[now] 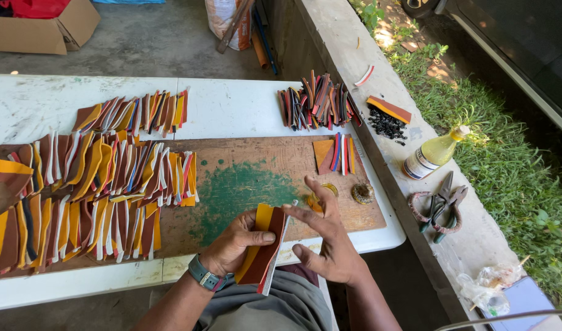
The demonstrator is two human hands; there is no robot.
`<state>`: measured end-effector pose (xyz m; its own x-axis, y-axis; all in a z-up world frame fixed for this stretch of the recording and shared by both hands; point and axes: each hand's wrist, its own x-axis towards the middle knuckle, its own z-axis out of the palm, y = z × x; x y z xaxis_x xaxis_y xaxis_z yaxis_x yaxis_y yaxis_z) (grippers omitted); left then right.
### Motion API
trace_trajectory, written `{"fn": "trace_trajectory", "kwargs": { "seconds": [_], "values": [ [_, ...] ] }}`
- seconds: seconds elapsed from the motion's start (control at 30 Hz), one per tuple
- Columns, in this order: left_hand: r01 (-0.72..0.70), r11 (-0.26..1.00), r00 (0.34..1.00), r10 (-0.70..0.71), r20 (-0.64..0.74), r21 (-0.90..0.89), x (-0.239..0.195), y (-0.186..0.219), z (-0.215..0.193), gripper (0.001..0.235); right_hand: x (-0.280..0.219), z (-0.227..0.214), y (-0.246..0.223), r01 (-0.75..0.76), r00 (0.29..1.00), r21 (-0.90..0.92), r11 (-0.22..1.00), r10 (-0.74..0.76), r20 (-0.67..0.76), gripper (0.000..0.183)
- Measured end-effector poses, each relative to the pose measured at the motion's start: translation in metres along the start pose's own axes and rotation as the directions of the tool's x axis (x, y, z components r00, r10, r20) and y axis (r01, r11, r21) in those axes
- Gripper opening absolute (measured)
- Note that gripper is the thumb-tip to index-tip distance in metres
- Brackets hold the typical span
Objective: The person repeatedly picks up small multicolored leather strips, dips a finger into a small jar of yellow glue, and rubs the glue along the edges of each strip. The person then places the treated strip onto a growing pile on the table. The process is repeated for multiple strips.
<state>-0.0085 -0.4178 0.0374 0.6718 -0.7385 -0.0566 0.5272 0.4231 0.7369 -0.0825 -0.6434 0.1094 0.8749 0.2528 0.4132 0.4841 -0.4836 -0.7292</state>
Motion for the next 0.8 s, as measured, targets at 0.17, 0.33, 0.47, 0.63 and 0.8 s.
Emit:
{"fn": "trace_trajectory", "kwargs": {
  "seconds": [0.17, 0.33, 0.47, 0.63, 0.8],
  "values": [
    [0.014, 0.998, 0.999, -0.017, -0.049, -0.069, -0.003, 0.002, -0.001, 0.034, -0.010, 0.005, -0.005, 0.063, 0.998, -0.024, 0.998, -0.063, -0.012, 0.057],
    [0.011, 0.986, 0.999, -0.017, -0.032, -0.169, -0.004, -0.003, -0.005, 0.034, -0.019, 0.016, 0.000, 0.062, 0.988, -0.377, 0.924, -0.110, -0.108, 0.063],
    [0.023, 0.979, 0.999, -0.027, -0.020, -0.200, -0.003, -0.006, -0.005, 0.033, -0.009, 0.016, 0.007, 0.103, 0.965, -0.428, 0.898, -0.195, -0.177, 0.062],
    [0.032, 0.973, 0.999, -0.040, -0.028, -0.230, -0.007, -0.008, -0.004, 0.036, -0.005, 0.015, 0.010, 0.091, 0.958, -0.327, 0.941, -0.172, -0.229, 0.063],
    [0.029, 0.963, 1.000, -0.027, 0.010, -0.269, -0.009, -0.009, -0.004, 0.036, -0.010, 0.020, 0.016, 0.130, 0.944, -0.307, 0.943, -0.212, -0.252, 0.064]
  ]
}}
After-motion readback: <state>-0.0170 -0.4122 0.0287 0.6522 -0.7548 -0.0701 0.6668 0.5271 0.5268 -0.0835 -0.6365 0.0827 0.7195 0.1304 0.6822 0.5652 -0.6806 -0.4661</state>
